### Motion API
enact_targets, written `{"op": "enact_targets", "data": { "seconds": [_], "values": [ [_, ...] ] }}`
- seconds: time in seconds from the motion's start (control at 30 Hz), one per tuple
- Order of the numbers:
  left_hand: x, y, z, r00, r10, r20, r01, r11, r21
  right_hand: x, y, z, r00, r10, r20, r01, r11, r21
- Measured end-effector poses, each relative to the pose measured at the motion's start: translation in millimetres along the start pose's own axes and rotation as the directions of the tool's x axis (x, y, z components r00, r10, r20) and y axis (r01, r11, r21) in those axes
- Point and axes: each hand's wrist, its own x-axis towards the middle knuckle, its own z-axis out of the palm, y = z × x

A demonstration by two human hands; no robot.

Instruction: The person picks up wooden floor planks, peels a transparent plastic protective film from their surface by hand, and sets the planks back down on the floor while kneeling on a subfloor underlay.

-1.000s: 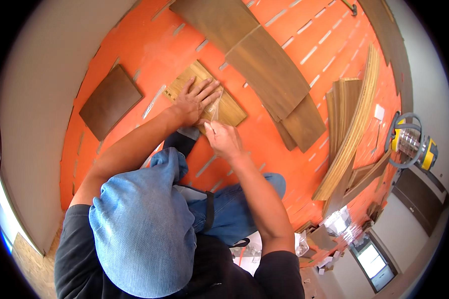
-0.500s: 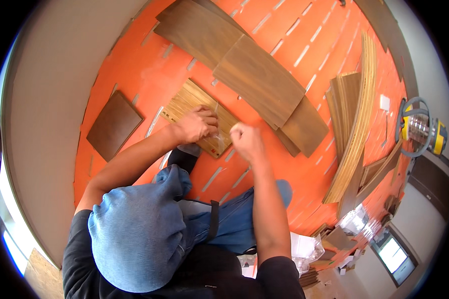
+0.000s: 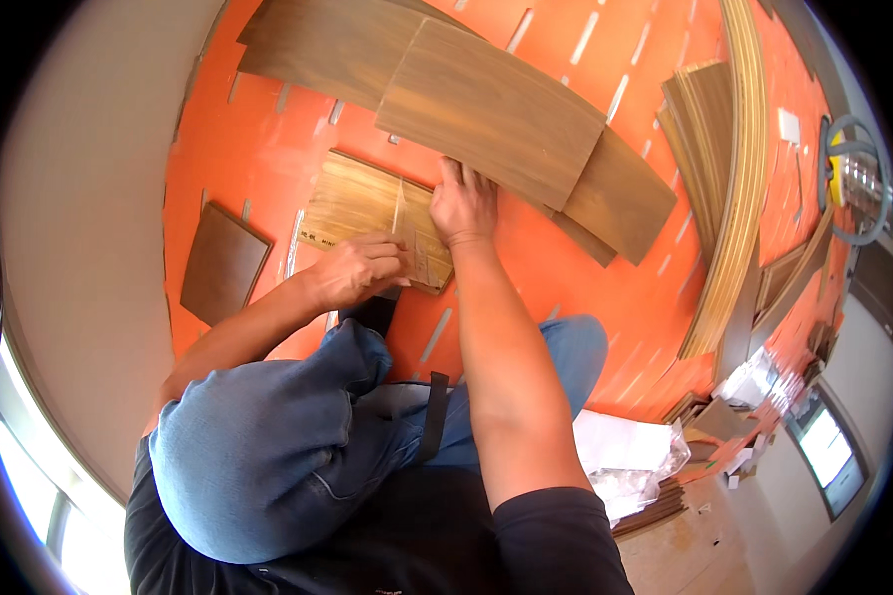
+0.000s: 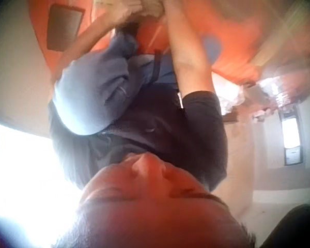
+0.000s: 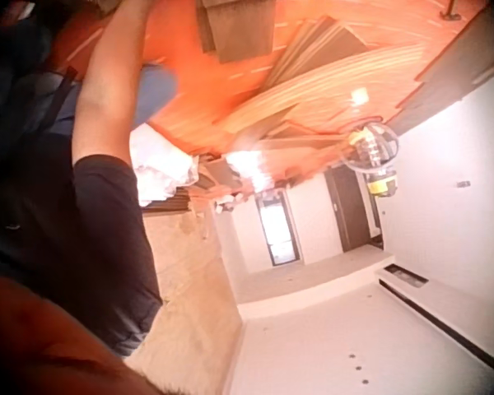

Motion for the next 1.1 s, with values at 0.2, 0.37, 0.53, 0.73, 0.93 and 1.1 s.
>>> {"op": "enact_targets", "data": {
  "seconds": [0.2, 0.37, 0.53, 0.73, 0.93, 1.1],
  "values": [
    [-10.4, 6.5, -13.0, 0.999, -0.032, 0.022, 0.032, 0.999, -0.040, 3.5, 0.9, -0.9, 1.000, 0.026, 0.013, -0.026, 1.000, 0.012],
    [-28.8, 14.1, -19.7, 0.998, -0.023, -0.061, 0.022, 1.000, -0.021, 2.8, -0.4, 1.5, 1.000, 0.008, -0.023, -0.008, 1.000, 0.020],
    [-39.0, 26.1, -38.2, 0.995, -0.101, -0.014, 0.102, 0.994, 0.036, 0.1, 9.7, 5.8, 0.996, -0.016, -0.089, 0.020, 0.999, 0.046],
    [-60.8, 37.7, -59.9, 0.988, -0.140, -0.070, 0.146, 0.986, 0.083, -2.2, 8.4, 10.3, 0.991, -0.036, -0.128, 0.040, 0.999, 0.034],
    [-85.8, 46.7, -111.8, 0.822, -0.562, -0.089, 0.569, 0.807, 0.158, 0.2, 10.5, 1.4, 0.986, -0.102, -0.131, 0.095, 0.994, -0.062],
    [-42.6, -10.7, -45.7, 0.681, -0.720, -0.132, 0.730, 0.654, 0.200, -1.6, -30.7, 7.3, 0.997, 0.069, 0.027, -0.068, 0.997, -0.048]
  ]
}}
